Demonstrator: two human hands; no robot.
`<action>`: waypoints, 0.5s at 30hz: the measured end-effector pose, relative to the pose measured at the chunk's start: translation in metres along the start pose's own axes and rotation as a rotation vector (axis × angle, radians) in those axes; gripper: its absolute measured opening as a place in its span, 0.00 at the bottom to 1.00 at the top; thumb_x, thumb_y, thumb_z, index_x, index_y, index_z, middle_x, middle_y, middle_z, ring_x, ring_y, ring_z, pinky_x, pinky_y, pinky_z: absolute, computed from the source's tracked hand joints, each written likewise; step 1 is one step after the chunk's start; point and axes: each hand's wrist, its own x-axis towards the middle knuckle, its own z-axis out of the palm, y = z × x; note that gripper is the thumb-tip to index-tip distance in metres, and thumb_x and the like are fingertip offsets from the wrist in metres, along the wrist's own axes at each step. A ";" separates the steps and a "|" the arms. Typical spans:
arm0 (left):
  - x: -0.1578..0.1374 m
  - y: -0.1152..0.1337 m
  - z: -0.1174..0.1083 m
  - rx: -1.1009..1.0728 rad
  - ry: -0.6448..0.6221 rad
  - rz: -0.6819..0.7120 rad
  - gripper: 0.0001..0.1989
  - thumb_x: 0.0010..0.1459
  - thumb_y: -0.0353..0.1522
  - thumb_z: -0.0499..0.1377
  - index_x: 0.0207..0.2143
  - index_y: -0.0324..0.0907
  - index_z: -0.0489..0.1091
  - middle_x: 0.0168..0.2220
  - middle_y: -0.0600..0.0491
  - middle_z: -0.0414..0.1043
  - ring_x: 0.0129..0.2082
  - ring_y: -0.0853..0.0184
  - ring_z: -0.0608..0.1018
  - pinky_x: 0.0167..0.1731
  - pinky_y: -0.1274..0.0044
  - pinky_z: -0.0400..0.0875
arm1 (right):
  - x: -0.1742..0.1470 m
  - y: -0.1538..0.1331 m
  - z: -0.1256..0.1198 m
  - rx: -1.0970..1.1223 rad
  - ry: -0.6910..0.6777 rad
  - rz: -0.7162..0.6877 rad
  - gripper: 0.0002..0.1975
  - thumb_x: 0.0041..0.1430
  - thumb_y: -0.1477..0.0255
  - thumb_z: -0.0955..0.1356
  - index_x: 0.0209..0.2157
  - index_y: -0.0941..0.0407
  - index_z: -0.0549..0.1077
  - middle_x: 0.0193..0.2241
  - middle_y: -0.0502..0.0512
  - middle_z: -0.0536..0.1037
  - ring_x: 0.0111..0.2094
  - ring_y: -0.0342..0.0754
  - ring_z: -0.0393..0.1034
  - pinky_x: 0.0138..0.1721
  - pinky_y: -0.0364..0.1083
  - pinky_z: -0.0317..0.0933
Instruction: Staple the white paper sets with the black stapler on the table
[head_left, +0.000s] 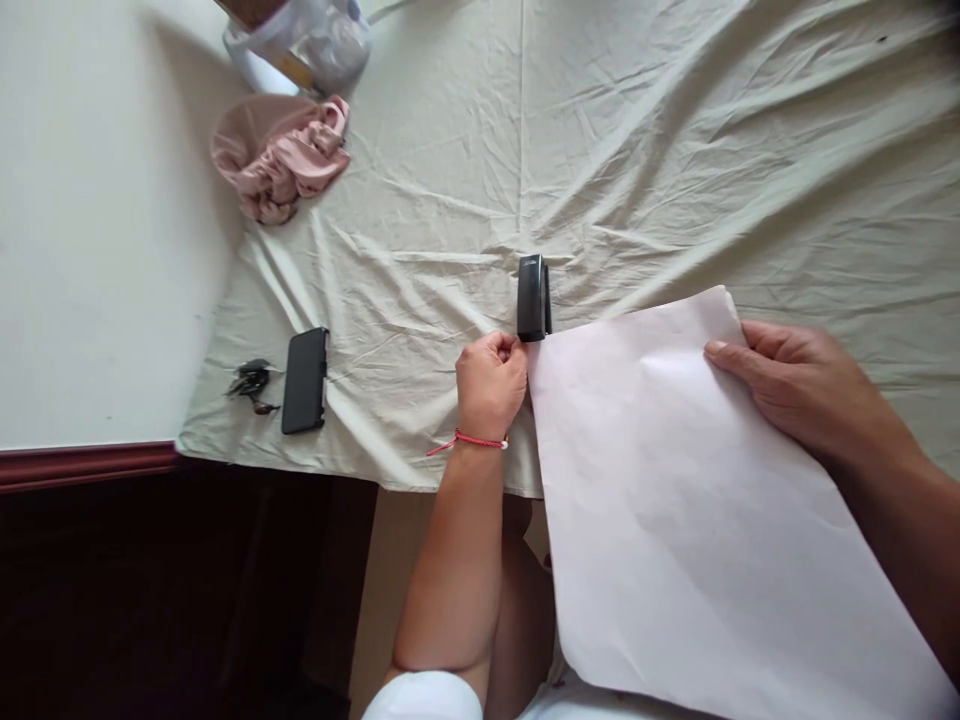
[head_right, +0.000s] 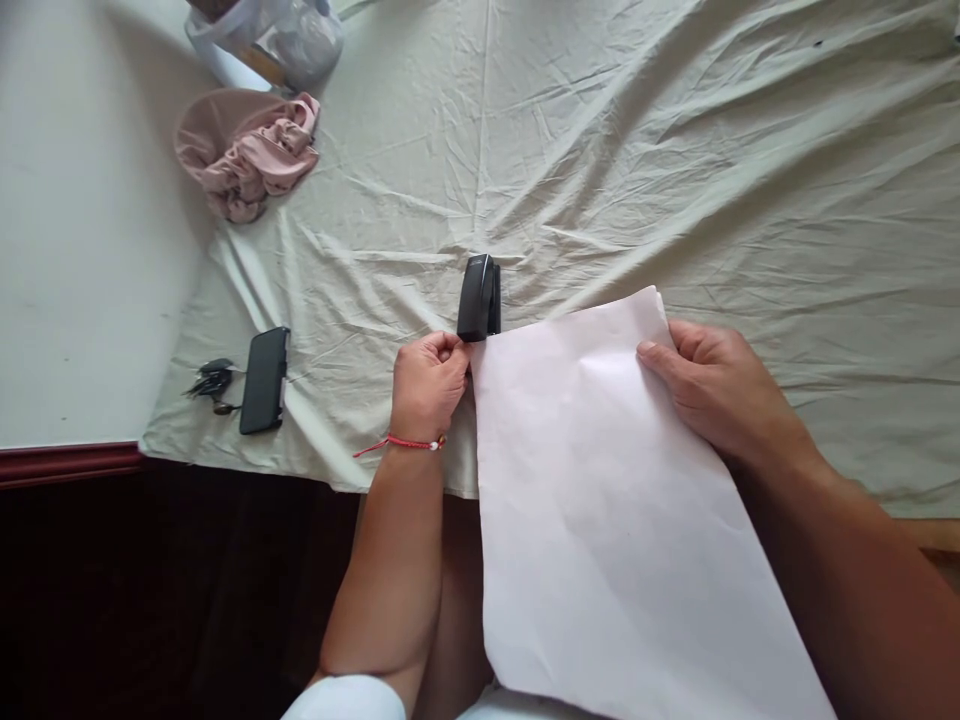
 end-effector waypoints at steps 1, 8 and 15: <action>0.000 0.001 0.000 0.012 0.007 -0.001 0.10 0.57 0.31 0.60 0.22 0.43 0.70 0.18 0.58 0.67 0.21 0.71 0.67 0.25 0.78 0.57 | -0.001 0.000 0.001 0.010 0.000 0.009 0.14 0.55 0.58 0.73 0.41 0.49 0.82 0.26 0.49 0.82 0.19 0.48 0.73 0.16 0.42 0.63; -0.003 0.007 -0.006 -0.015 0.178 0.091 0.11 0.64 0.36 0.59 0.29 0.43 0.73 0.24 0.55 0.75 0.25 0.70 0.73 0.31 0.77 0.64 | -0.004 0.002 0.003 0.026 0.033 0.003 0.13 0.52 0.62 0.73 0.39 0.49 0.82 0.25 0.48 0.81 0.21 0.48 0.73 0.16 0.41 0.62; -0.003 0.016 -0.004 -0.139 0.140 0.132 0.13 0.60 0.40 0.65 0.28 0.42 0.76 0.25 0.56 0.75 0.25 0.72 0.73 0.31 0.78 0.66 | -0.006 0.000 0.002 0.054 0.064 0.032 0.12 0.52 0.61 0.73 0.39 0.50 0.82 0.25 0.49 0.81 0.19 0.46 0.72 0.16 0.40 0.60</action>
